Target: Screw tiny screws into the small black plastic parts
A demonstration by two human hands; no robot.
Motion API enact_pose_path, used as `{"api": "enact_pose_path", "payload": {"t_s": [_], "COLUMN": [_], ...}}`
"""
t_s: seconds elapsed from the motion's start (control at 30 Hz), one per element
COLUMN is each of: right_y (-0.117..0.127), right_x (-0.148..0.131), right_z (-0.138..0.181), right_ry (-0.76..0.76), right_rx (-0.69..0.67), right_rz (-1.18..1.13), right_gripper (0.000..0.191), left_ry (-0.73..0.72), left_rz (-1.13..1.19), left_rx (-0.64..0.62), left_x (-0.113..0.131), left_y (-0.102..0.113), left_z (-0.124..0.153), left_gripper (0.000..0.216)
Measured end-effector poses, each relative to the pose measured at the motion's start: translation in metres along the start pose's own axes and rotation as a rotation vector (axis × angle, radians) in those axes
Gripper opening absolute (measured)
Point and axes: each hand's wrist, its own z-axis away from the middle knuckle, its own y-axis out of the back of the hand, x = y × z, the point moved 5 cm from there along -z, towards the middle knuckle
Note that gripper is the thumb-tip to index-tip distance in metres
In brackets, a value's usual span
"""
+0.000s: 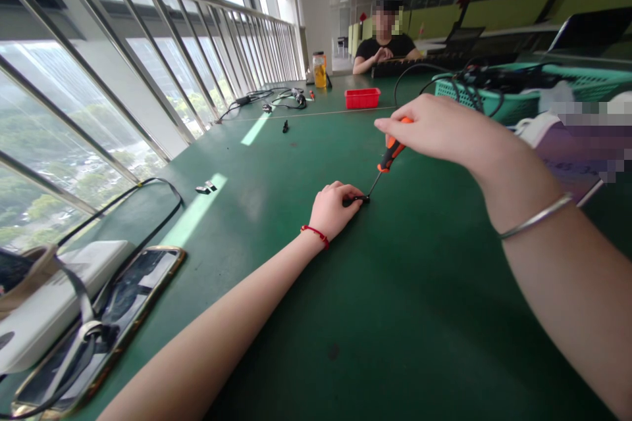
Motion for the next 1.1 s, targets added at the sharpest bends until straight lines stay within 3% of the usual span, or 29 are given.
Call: {"api": "enact_pose_path", "payload": {"t_s": [0.2,0.4,0.57,0.8,0.9,1.0,1.1], "right_y": [-0.0001,-0.0001,-0.0010,-0.0006,0.0020,0.0024,0.0007], "right_x": [-0.0009,-0.0021,-0.0001,0.0038,0.0027,0.0022,0.0023], "right_z": [-0.0015,0.0018,-0.0016,0.0001,0.0020,0.0017,0.0008], "right_ry": [0.051,-0.009,0.049,-0.030,0.004,0.052,0.060], "right_rx": [0.029,-0.018,0.033,-0.040,-0.043,-0.018,-0.019], "right_rz": [-0.047,-0.039,-0.059,0.003,0.010,-0.015,-0.041], "right_gripper": [0.022,0.040,0.021,0.027,0.034,0.023,0.032], "left_ry": [-0.004,-0.011,-0.005,-0.002,0.003,0.007,0.002], "left_rz": [-0.001,0.002,0.003,0.006,0.005,0.002,0.001], "left_rx": [0.004,0.002,0.002,0.004,0.002,0.001,0.002], "left_x": [0.0000,-0.0002,0.0000,0.0001,0.0006,0.0008,0.0006], "left_y": [0.0001,-0.0003,-0.0003,0.0004,0.0007,0.0008,0.0007], "left_z": [0.0004,-0.0001,0.0002,0.0003,0.0003,0.0002,0.0003], "left_gripper": [0.017,0.018,0.018,0.017,0.017,0.017,0.017]}}
